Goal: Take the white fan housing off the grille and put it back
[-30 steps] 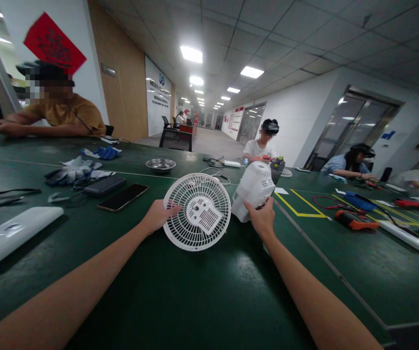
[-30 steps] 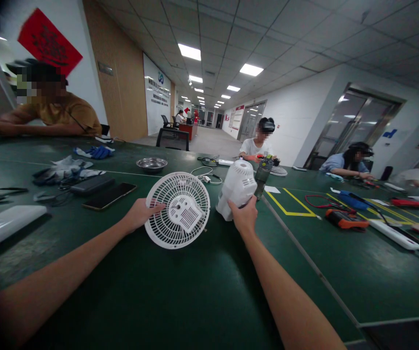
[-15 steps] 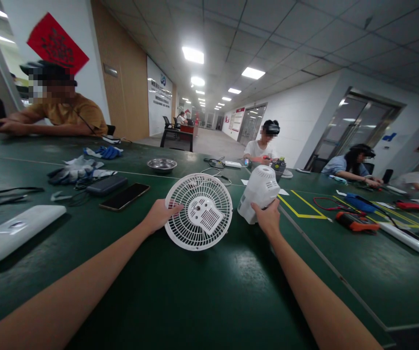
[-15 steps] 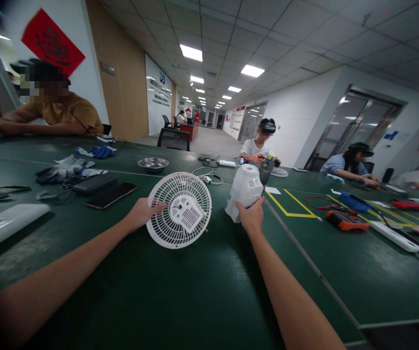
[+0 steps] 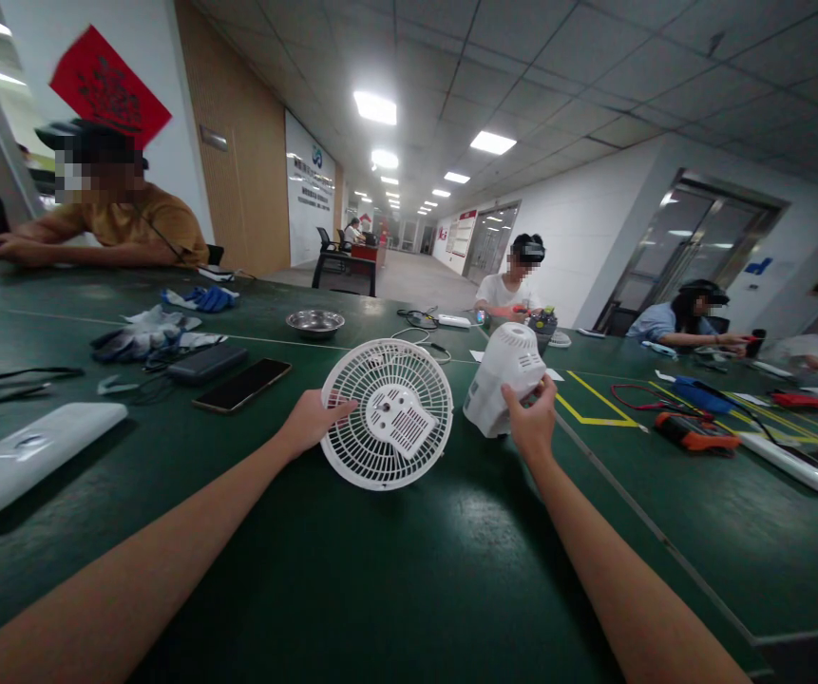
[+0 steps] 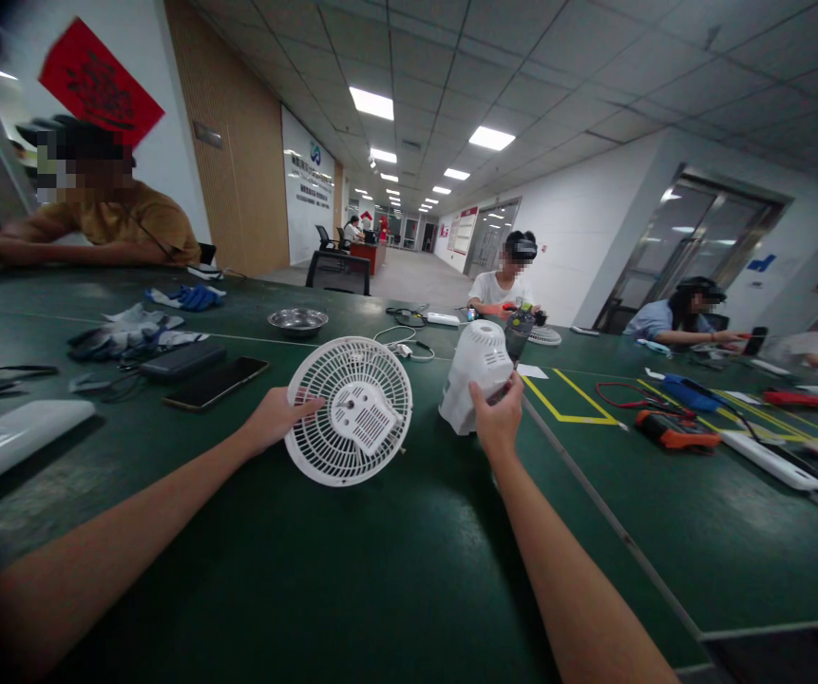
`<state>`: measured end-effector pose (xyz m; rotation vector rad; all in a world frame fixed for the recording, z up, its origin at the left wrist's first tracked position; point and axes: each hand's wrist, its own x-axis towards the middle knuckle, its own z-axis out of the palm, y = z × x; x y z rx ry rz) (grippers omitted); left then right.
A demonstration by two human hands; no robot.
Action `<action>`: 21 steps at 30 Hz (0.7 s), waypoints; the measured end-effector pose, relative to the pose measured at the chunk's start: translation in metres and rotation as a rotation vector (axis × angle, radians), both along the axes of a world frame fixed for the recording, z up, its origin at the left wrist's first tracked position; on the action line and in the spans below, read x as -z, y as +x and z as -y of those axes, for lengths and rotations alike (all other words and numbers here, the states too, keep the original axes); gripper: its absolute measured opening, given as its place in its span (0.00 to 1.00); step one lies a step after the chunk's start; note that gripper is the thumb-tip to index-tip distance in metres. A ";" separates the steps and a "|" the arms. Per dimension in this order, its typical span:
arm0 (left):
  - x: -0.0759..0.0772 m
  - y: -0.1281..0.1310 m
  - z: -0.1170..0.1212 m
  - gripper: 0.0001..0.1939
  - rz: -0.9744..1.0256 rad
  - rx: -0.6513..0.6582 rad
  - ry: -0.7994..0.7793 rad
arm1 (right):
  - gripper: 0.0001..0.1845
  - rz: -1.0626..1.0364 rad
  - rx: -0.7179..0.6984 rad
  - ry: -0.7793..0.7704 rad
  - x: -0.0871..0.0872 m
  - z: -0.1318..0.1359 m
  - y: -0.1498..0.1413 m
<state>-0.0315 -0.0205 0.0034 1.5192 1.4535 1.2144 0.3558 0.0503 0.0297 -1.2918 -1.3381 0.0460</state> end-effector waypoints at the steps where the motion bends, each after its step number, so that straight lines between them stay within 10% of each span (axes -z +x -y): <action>1: 0.001 0.000 -0.002 0.21 0.001 -0.008 0.001 | 0.45 -0.004 -0.004 0.015 0.000 0.000 0.000; 21: -0.007 0.002 0.008 0.19 -0.028 0.018 0.033 | 0.40 -0.086 0.009 0.086 -0.003 -0.001 0.003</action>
